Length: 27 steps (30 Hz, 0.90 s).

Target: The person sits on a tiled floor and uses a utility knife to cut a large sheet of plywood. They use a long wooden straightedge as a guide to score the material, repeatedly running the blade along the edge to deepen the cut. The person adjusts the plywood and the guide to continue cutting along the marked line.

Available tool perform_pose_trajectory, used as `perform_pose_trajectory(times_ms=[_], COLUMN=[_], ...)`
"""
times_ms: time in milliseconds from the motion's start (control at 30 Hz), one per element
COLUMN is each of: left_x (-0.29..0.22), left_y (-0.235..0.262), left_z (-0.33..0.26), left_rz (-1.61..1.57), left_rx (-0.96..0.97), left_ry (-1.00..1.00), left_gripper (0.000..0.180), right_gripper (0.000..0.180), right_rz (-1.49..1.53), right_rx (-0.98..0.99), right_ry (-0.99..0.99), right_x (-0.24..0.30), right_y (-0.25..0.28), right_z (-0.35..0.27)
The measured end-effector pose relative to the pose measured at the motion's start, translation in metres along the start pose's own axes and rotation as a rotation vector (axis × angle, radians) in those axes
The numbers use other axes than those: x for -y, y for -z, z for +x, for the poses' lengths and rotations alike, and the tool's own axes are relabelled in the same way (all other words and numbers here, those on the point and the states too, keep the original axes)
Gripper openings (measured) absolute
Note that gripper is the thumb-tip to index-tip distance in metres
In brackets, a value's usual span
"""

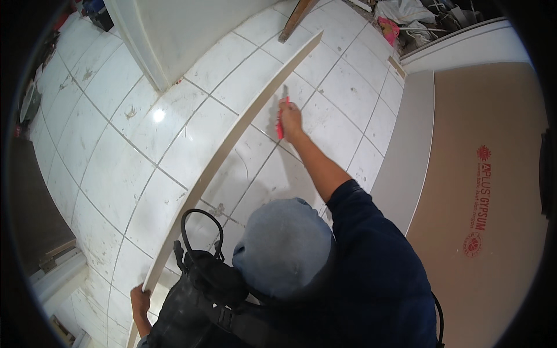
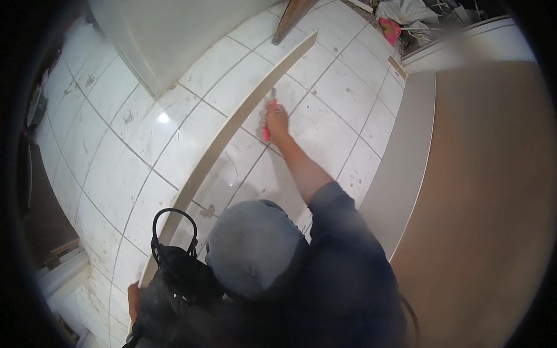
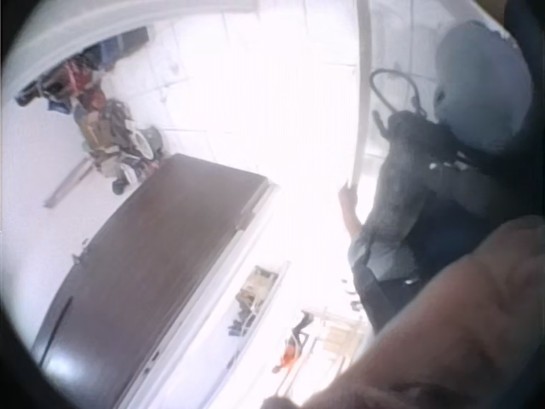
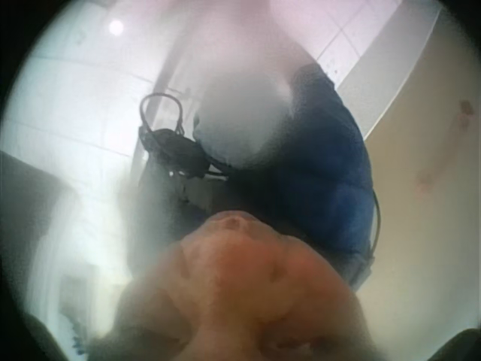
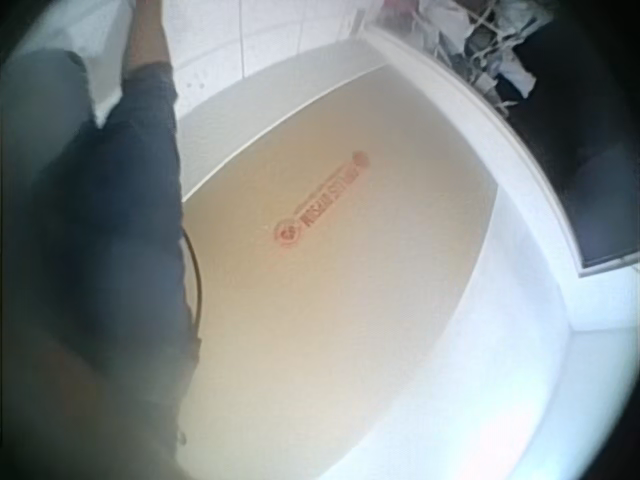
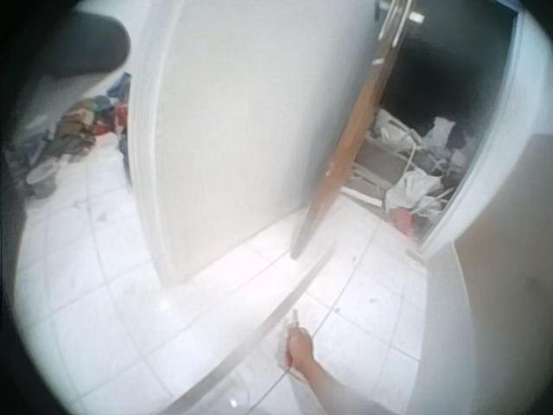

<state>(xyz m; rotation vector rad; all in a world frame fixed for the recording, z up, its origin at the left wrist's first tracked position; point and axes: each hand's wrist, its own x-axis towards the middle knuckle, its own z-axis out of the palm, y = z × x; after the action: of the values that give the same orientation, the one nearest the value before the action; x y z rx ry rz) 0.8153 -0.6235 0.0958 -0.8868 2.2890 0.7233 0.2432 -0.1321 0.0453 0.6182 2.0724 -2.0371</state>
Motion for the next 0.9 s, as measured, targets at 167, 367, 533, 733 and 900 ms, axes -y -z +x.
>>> perform_pose_trajectory(times_ms=[167, 367, 533, 733, 900], left_x=[0.059, 0.088, 0.098, 0.093, 0.108], left_y=[-0.002, -0.009, -0.010, -0.023, -0.009], left_z=[-0.034, -0.045, -0.047, -0.027, -0.040], left_rz=[0.180, 0.192, 0.196, 0.231, 0.262], left_rx=[-0.005, -0.034, -0.080, -0.027, -0.063], left_ry=[0.102, 0.196, 0.209, 0.219, 0.229], left_gripper=[0.038, 0.035, 0.035, 0.037, 0.038], right_gripper=[0.037, 0.037, 0.037, 0.032, 0.036], right_rz=[-0.269, -0.470, -0.523, -0.508, -0.555], right_rx=[-0.085, -0.152, -0.103, 0.026, 0.292], right_ry=[0.133, 0.125, 0.127, 0.195, 0.069], right_x=[0.039, 0.069, 0.073, 0.044, 0.012], right_y=[0.042, 0.051, 0.044, 0.053, 0.010], right_z=[0.066, 0.140, 0.160, 0.141, 0.021])
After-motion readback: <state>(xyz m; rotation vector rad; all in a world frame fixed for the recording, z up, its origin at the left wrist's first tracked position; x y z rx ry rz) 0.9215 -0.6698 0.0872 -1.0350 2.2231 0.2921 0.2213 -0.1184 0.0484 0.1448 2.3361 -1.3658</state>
